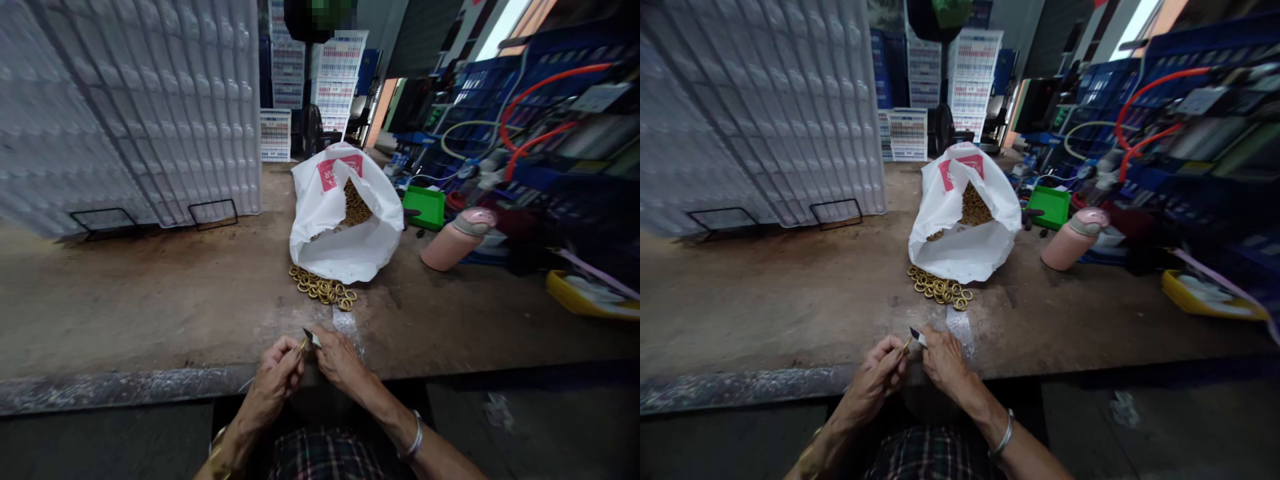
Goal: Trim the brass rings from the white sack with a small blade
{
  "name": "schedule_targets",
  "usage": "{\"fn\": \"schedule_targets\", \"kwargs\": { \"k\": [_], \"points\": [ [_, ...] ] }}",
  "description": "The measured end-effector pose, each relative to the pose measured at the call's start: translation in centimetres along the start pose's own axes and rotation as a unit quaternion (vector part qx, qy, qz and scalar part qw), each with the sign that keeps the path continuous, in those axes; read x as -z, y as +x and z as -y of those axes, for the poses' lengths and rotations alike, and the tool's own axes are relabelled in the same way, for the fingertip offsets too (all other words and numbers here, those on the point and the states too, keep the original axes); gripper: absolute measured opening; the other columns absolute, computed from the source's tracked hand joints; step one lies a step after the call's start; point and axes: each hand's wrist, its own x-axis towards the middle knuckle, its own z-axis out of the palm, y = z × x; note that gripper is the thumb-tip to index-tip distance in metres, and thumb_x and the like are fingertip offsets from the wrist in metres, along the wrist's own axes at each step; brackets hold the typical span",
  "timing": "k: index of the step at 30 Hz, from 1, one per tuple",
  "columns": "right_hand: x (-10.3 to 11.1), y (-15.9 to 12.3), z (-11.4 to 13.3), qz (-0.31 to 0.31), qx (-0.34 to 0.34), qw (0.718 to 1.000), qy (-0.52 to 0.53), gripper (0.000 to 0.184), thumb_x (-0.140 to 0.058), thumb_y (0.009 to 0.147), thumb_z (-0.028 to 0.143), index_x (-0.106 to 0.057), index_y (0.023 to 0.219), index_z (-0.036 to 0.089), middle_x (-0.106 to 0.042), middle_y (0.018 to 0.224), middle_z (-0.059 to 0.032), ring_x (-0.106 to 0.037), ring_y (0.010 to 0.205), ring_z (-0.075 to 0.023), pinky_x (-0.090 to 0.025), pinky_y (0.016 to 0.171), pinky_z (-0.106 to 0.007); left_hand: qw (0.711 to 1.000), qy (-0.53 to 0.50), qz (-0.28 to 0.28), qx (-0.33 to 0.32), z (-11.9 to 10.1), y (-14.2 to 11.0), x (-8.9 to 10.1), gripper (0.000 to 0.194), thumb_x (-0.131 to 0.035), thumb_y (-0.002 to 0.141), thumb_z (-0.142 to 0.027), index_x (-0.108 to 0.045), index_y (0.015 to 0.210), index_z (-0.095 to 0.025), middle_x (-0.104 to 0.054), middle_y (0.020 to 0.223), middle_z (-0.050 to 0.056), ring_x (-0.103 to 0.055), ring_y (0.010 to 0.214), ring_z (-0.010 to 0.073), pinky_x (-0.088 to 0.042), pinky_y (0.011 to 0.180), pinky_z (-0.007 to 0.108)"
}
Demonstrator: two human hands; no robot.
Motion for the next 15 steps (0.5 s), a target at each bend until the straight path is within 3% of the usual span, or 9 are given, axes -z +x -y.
{"fn": "schedule_targets", "kwargs": {
  "k": [3,7,9,11,15],
  "points": [
    [0.6,0.3,-1.5,-0.064,-0.041,0.997,-0.025,0.029,-0.041,0.074,0.009,-0.059,0.094,0.018,-0.066,0.075,-0.0048,-0.056,0.063,-0.0155,-0.030,0.057,-0.026,0.998,-0.042,0.043,0.020,-0.5,-0.5,-0.1,0.035,-0.063,0.076,-0.048,-0.045,0.074,-0.018,-0.045,0.058,-0.006,-0.030,0.040,0.0025,-0.018,0.038,0.017],
    [2.1,0.8,-4.5,-0.170,-0.111,0.979,-0.027,0.027,-0.042,0.078,0.011,-0.059,0.098,0.017,-0.067,0.085,-0.0076,-0.061,0.076,-0.0192,-0.037,0.065,-0.027,0.994,-0.099,0.027,0.036,-0.5,-0.1,-0.2,0.038,-0.065,0.073,-0.051,-0.049,0.073,-0.016,-0.050,0.066,-0.003,-0.031,0.043,0.0027,-0.019,0.037,0.017],
    [2.7,1.2,-5.9,-0.203,-0.124,0.971,-0.027,0.026,-0.043,0.080,0.014,-0.058,0.101,0.017,-0.067,0.093,-0.0089,-0.061,0.084,-0.0203,-0.040,0.071,-0.027,0.995,-0.090,0.021,0.042,-0.3,0.2,-0.2,0.039,-0.063,0.074,-0.052,-0.053,0.074,-0.014,-0.046,0.059,-0.003,-0.030,0.044,0.0035,-0.020,0.038,0.016],
    [3.1,1.7,-6.9,-0.205,-0.125,0.970,-0.032,0.024,-0.045,0.083,0.018,-0.057,0.104,0.017,-0.066,0.100,-0.0088,-0.061,0.090,-0.0210,-0.042,0.075,-0.028,0.995,-0.086,0.021,0.042,0.0,0.4,-0.2,0.038,-0.063,0.075,-0.051,-0.055,0.074,-0.013,-0.042,0.053,-0.004,-0.028,0.044,0.0039,-0.021,0.039,0.016],
    [2.9,2.1,-7.3,-0.170,-0.119,0.975,-0.082,0.031,-0.047,0.084,0.021,-0.053,0.114,0.020,-0.064,0.106,-0.0075,-0.061,0.092,-0.0218,-0.043,0.073,-0.029,0.988,-0.147,-0.003,0.055,0.1,0.5,-0.5,0.039,-0.075,0.064,-0.046,-0.054,0.080,-0.017,-0.055,0.070,-0.001,-0.033,0.044,0.0037,-0.020,0.038,0.017]
  ]
}}
